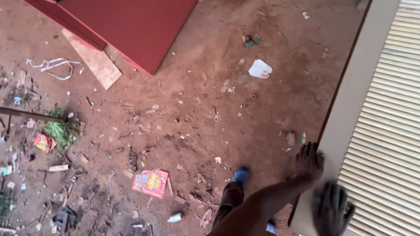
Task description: The person sands a long wooden slatted panel with a sanding block, moving back and forth along the surface. The person uses both hands to hold the panel and the sanding block while working on the edges and the slats.
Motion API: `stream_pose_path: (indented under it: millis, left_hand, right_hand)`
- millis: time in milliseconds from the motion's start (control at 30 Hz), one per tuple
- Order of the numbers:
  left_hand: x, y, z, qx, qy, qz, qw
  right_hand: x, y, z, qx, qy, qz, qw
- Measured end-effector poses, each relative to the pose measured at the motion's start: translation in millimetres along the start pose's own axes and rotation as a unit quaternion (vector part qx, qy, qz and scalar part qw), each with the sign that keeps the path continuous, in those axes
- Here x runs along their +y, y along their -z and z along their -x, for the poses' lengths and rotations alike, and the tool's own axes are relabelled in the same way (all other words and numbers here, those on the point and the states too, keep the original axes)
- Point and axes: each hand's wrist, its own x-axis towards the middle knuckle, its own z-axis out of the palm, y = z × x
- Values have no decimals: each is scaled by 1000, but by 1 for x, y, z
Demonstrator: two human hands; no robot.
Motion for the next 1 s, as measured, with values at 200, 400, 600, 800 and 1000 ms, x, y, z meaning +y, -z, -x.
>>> stream_pose_path:
  millis: [200,400,600,800,1000]
  left_hand:
    - [5,4,9,-4,10,-15,1000]
    - [1,3,10,1,4,15,1000]
    - [10,14,8,8,-8,-3,1000]
    - [10,10,10,-14,-1,1,1000]
    - [-10,3,7,-32,-41,-67,996]
  right_hand:
    - [25,-43,-109,120,21,89,989]
    - [4,-14,10,42,4,-49,998]
    - [35,-56,-132,77,27,-32,996]
    - [11,-16,-18,-7,-2,-45,999]
    - [20,-52,-121,110,17,-125,986]
